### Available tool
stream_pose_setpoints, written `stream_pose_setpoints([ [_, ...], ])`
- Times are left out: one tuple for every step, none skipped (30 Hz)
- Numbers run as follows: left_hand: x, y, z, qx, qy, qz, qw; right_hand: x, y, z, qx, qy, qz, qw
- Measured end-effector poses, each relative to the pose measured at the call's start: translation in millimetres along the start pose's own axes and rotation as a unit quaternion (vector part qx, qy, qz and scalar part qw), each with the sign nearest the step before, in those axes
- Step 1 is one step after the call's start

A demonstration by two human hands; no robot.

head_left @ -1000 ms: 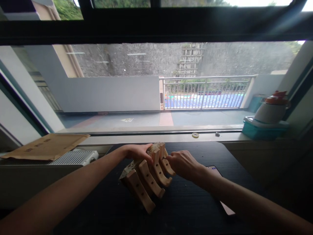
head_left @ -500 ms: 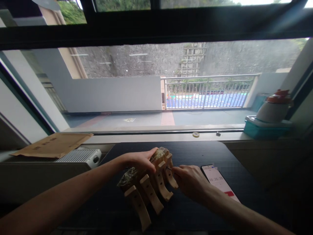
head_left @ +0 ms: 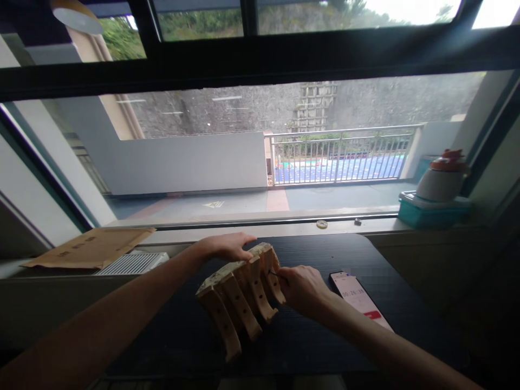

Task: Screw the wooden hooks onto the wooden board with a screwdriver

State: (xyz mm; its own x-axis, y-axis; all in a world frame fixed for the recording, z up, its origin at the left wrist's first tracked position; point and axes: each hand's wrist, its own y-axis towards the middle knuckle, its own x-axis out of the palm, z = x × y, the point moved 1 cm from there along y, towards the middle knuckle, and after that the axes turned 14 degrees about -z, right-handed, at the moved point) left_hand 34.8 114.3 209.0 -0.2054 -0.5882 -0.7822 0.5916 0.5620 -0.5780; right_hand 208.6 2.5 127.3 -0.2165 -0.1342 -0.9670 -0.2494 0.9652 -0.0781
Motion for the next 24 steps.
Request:
stream_pose_setpoints([
  [-3.1, -4.3, 3.6, 0.009, -0.013, -0.002, 1.000, -0.3, 2.4, -1.9, 0.002, -0.005, -0.001, 1.000],
  [-4.3, -8.4, 7.3, 0.026, -0.026, -0.012, 0.999, -0.2, 5.0, -3.4, 0.004, -0.008, -0.001, 1.000],
  [-3.6, -11.8, 11.0, 0.050, -0.039, -0.029, 0.998, 0.1, 7.8, -4.3, 0.007, -0.010, -0.003, 1.000],
  [-1.1, -14.3, 14.5, 0.068, -0.044, -0.045, 0.996, 0.4, 10.3, -4.7, 0.011, -0.013, -0.005, 1.000],
  [2.8, -15.6, 18.1, 0.082, -0.045, -0.055, 0.994, 0.7, 12.6, -4.6, 0.014, -0.018, -0.007, 1.000],
  [7.8, -15.8, 21.4, 0.091, -0.045, -0.059, 0.993, 0.9, 14.4, -4.2, 0.016, -0.022, -0.011, 1.000],
  [13.3, -15.0, 24.5, 0.089, -0.047, -0.055, 0.993, 1.1, 15.6, -3.6, 0.018, -0.026, -0.014, 0.999],
  [18.6, -13.6, 27.1, 0.079, -0.049, -0.045, 0.995, 1.3, 16.3, -2.7, 0.017, -0.030, -0.016, 0.999],
  [23.5, -12.0, 29.2, 0.062, -0.048, -0.031, 0.996, 1.6, 16.4, -1.6, 0.015, -0.032, -0.019, 0.999],
  [27.3, -10.6, 30.5, 0.045, -0.045, -0.019, 0.998, 1.9, 15.9, -0.5, 0.013, -0.034, -0.021, 0.999],
  [29.8, -9.9, 30.9, 0.031, -0.038, -0.014, 0.999, 2.3, 15.0, 0.6, 0.011, -0.035, -0.023, 0.999],
  [30.9, -10.0, 30.4, 0.022, -0.028, -0.016, 0.999, 2.8, 13.8, 1.6, 0.007, -0.036, -0.025, 0.999],
  [30.6, -11.0, 28.8, 0.019, -0.020, -0.025, 0.999, 3.1, 12.6, 2.4, 0.004, -0.037, -0.026, 0.999],
  [29.0, -12.8, 26.4, 0.017, -0.014, -0.038, 0.999, 3.4, 11.5, 2.8, 0.001, -0.037, -0.027, 0.999],
  [26.5, -15.1, 23.5, 0.015, -0.009, -0.049, 0.999, 3.5, 10.8, 2.8, -0.003, -0.037, -0.026, 0.999],
  [23.6, -17.6, 20.8, 0.015, -0.006, -0.056, 0.998, 3.5, 10.8, 2.3, -0.006, -0.038, -0.024, 0.999],
  [20.7, -19.9, 18.7, 0.019, -0.004, -0.060, 0.998, 3.4, 11.4, 1.1, -0.009, -0.038, -0.021, 0.999],
  [18.3, -21.7, 17.9, 0.025, -0.005, -0.059, 0.998, 3.3, 12.7, -0.7, -0.011, -0.039, -0.018, 0.999],
  [16.7, -22.7, 18.3, 0.027, -0.008, -0.053, 0.998, 3.3, 14.7, -2.9, -0.013, -0.039, -0.015, 0.999],
  [16.1, -22.9, 20.0, 0.020, -0.012, -0.045, 0.999, 3.3, 17.1, -5.2, -0.015, -0.040, -0.013, 0.999],
  [16.4, -22.1, 22.8, 0.006, -0.015, -0.035, 0.999, 3.5, 19.7, -7.4, -0.017, -0.041, -0.012, 0.999],
  [17.5, -20.6, 26.4, -0.012, -0.014, -0.022, 1.000, 3.9, 22.1, -9.2, -0.019, -0.042, -0.011, 0.999],
  [19.2, -18.4, 30.3, -0.031, -0.007, -0.008, 0.999, 4.3, 24.1, -10.4, -0.021, -0.044, -0.011, 0.999],
  [21.0, -16.0, 33.9, -0.049, 0.004, 0.007, 0.999, 4.6, 25.6, -10.6, -0.022, -0.047, -0.011, 0.999],
])
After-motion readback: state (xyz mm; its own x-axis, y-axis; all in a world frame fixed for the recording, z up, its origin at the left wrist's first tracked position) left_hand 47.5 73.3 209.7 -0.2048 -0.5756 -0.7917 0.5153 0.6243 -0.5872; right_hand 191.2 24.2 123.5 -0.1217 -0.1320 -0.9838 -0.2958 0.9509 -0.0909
